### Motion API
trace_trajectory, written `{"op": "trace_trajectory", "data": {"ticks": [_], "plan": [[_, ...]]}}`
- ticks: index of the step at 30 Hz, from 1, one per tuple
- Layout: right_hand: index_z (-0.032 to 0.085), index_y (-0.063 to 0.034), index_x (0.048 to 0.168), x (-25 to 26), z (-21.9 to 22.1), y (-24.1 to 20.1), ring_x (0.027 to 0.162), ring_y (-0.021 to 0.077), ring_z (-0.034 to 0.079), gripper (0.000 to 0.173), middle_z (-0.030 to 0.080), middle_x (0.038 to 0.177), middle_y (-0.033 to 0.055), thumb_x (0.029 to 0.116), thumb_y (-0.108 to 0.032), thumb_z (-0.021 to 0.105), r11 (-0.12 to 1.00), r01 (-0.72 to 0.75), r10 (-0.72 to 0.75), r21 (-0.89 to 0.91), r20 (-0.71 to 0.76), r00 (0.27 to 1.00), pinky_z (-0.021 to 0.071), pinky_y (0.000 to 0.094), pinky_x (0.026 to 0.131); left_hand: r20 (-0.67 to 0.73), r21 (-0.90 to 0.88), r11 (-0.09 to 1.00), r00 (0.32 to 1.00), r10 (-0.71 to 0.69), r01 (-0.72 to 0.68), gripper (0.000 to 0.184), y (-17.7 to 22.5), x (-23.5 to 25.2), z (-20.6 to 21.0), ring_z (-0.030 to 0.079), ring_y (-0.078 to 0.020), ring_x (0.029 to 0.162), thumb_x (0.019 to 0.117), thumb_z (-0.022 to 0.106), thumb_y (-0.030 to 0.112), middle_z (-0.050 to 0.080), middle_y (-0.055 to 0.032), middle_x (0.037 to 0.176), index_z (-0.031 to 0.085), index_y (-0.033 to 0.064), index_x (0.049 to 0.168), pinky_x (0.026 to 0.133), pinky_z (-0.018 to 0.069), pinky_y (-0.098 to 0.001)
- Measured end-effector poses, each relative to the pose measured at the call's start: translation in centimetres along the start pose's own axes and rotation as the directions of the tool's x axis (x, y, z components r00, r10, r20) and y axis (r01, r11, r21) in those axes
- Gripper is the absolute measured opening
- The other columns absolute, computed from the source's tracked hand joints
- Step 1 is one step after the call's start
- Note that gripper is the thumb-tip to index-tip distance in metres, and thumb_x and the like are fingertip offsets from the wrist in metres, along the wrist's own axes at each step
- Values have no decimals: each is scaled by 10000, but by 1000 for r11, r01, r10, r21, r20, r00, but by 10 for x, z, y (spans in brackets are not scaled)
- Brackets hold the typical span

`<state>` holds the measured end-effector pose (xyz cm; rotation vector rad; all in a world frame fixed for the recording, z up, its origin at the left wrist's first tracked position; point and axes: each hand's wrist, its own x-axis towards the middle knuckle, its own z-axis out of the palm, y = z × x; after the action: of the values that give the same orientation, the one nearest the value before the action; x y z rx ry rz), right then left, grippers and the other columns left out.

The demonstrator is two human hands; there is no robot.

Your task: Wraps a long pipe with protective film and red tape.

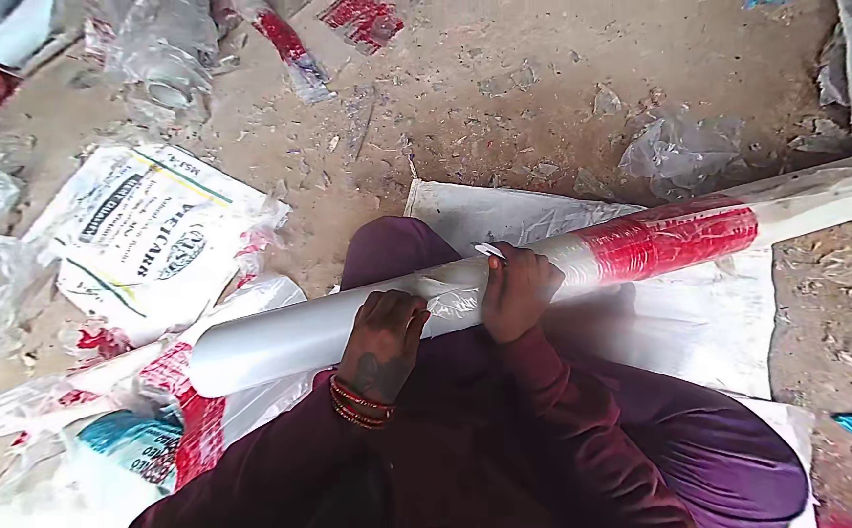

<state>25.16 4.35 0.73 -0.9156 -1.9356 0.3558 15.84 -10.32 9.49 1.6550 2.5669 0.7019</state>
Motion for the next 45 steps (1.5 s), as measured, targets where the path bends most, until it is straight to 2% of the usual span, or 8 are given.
{"op": "trace_trajectory", "data": {"ticks": [6, 14, 18, 23, 27, 34, 39, 45], "plan": [[727, -68, 1031, 1, 0, 0, 865, 293, 642, 310, 712, 904, 109, 1046, -250, 477, 1000, 10, -10, 22, -18, 1000, 414, 474, 813, 11, -25, 999, 999, -35, 35, 211, -2, -1, -11, 726, -302, 807, 933, 588, 104, 742, -180, 887, 747, -33, 950, 762, 588, -392], [725, -81, 1040, 1, 0, 1, 902, 300, 640, 357, 719, 915, 106, 1068, -287, 435, 999, 8, -7, 46, -11, 1000, 408, 474, 831, 50, -150, 986, 996, 76, -67, 233, -36, 23, -8, 718, -300, 1066, 935, 661, 181, 758, -172, 1086, 769, 5, 1042, 968, 551, -403], [722, -86, 1043, 1, 0, 1, 892, 287, 633, 365, 709, 896, 101, 1074, -297, 426, 999, 12, -12, 40, -17, 1000, 401, 466, 844, 155, -254, 904, 909, 388, -343, 320, -65, 62, -14, 683, -261, 1161, 899, 738, 205, 705, -195, 1214, 729, -21, 1125, 1009, 542, -347], [703, -94, 1060, 0, 1, 2, 887, 264, 620, 383, 697, 897, 97, 1095, -339, 409, 999, 16, -16, 31, -3, 1000, 394, 457, 873, 753, -509, 792, 620, 220, 337, 681, -88, 99, -4, 533, -63, 1325, 857, 711, 182, 576, -72, 1461, 495, 44, 1488, 1121, 429, -267], [699, -92, 1044, -1, 1, 3, 887, 261, 612, 394, 691, 898, 101, 1094, -355, 410, 1000, 22, -22, 9, 6, 1000, 387, 461, 883, 894, -347, 784, 433, 111, 515, 624, -77, 106, -9, 534, -113, 1315, 939, 613, 110, 553, -87, 1482, 452, 119, 1542, 1098, 423, -314], [685, -99, 1034, -6, 0, 4, 907, 234, 588, 410, 655, 888, 94, 1088, -384, 395, 998, 42, -41, -46, 20, 999, 358, 437, 918, 851, -389, 735, 522, 57, 555, 637, -70, 98, -7, 595, -145, 1247, 859, 735, 49, 626, -103, 1382, 544, 89, 1465, 1047, 484, -334], [651, -114, 1031, -9, -1, 4, 922, 215, 573, 389, 645, 906, 76, 1083, -393, 386, 996, 47, -45, -75, 24, 999, 347, 418, 925, 828, -340, 812, 560, 20, 474, 684, -62, 96, -7, 456, -190, 1428, 808, 811, 116, 608, -45, 1434, 563, 97, 1445, 1279, 138, -468], [653, -108, 1033, -5, 0, 4, 894, 208, 556, 407, 605, 871, 75, 1091, -401, 376, 994, 62, -60, -89, 21, 998, 348, 402, 923, 795, -409, 842, 591, 139, 352, 642, -72, 95, -5, 460, -231, 1440, 862, 716, 115, 618, -90, 1427, 533, 52, 1474, 1275, 152, -502]]}}
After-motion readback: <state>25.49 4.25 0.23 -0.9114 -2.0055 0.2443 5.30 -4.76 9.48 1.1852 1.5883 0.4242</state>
